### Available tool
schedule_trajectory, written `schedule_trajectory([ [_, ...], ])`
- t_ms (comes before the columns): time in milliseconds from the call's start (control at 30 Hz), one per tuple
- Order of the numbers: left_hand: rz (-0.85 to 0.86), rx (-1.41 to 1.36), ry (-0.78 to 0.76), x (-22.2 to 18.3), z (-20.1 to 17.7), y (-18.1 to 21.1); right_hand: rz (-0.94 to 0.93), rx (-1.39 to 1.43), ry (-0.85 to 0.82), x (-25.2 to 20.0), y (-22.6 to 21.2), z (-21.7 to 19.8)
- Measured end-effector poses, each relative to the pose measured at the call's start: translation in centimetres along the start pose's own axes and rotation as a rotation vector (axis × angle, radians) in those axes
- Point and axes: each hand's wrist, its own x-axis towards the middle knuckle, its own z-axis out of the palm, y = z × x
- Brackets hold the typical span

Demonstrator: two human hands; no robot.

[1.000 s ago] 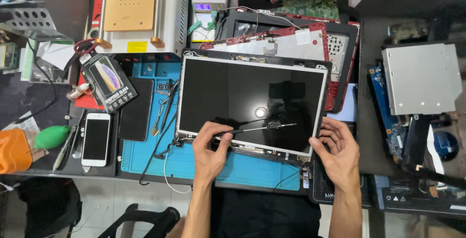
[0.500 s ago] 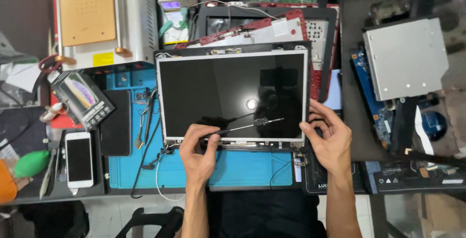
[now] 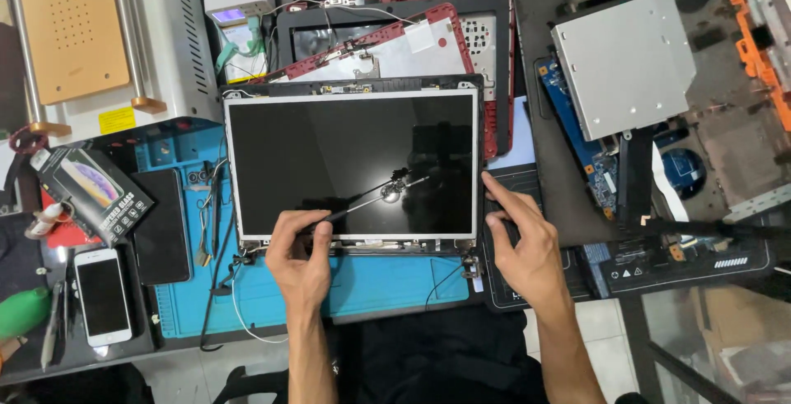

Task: The person replaces or repairs the screen of a laptop on a repair bench.

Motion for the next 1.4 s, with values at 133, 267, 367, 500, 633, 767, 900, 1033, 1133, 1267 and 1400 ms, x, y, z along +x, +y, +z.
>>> schedule_trajectory([
  [133,-0.003,-0.02,-0.005,-0.1,0.0,0.5,0.036,-0.04,0.009,-0.2,-0.7,0.2],
  [267,0.001,0.018,-0.005,-0.2,-0.2,0.8,0.084,-0.09,0.011,0.0,-0.4,0.9],
  [367,0.01,0.035,0.007,-0.2,-0.5,0.6,0.089,-0.109,0.047,0.2,-0.4,1.4],
  [500,0.001,0.006,0.01,-0.3,-0.9,0.2,-0.04,-0.114,0.119,-0.2,0.0,1.8],
  [633,0.017,-0.022,0.02,-0.2,-0.6,0.2,-0.105,-0.09,0.138,0.0,-0.4,1.8],
  [767,0.031,0.002,0.049,-0.4,-0.5,0.1,-0.104,-0.098,0.176,-0.4,0.0,2.1],
  [900,0.039,0.024,0.062,-0.4,-0.5,0.4,-0.111,-0.09,0.235,-0.6,0.5,2.5],
  [1033,0.032,-0.008,0.076,-0.5,-0.4,0.9,-0.125,-0.065,0.24,-0.7,0.4,2.6],
  [1133,0.067,-0.036,0.077,-0.5,-0.4,1.0,-0.143,-0.104,0.256,-0.8,0.5,2.7],
  [1267,0.112,-0.04,0.081,-0.2,-0.4,0.2,-0.156,-0.135,0.279,-0.6,1.1,3.1],
  [1400,0.057,-0.003,0.079,-0.8,-0.6,1.3,-0.15,-0.185,0.276,-1.3,0.3,2.7],
])
